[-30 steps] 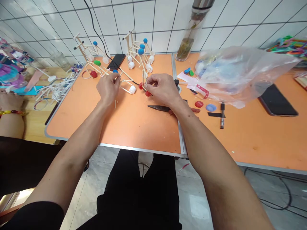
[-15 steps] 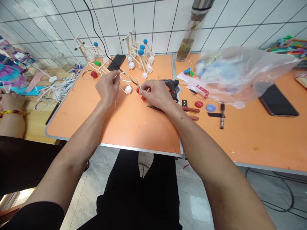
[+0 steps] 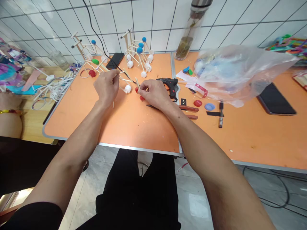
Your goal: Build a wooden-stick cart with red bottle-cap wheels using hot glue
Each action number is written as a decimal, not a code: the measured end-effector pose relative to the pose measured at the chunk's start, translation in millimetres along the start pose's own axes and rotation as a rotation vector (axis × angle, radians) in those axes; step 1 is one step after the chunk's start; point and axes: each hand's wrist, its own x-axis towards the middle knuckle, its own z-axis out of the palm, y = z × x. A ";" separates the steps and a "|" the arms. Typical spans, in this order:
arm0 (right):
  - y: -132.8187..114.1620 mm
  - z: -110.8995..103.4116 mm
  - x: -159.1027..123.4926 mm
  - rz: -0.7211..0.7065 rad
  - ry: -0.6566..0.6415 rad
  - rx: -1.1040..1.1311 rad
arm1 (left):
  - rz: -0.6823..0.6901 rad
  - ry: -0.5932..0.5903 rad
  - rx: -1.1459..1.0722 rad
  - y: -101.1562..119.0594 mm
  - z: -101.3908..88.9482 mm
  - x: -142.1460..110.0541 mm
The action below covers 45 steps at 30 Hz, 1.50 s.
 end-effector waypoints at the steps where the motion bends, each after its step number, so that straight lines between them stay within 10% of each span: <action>1: -0.4 -0.1 -0.2 0.003 -0.002 -0.002 | 0.011 -0.001 0.085 1.7 -1.5 -0.9; 19: 0.4 1.7 -0.1 -0.040 -0.032 -0.143 | 0.095 0.050 -0.058 -32.2 7.3 13.4; 31: -6.1 4.3 -1.2 -0.032 -0.081 -0.212 | 0.165 -0.048 0.417 11.2 -5.3 -1.2; 45: -25.2 9.5 -11.2 -0.102 -0.204 -0.494 | 0.145 -0.073 0.294 7.2 -2.7 -3.4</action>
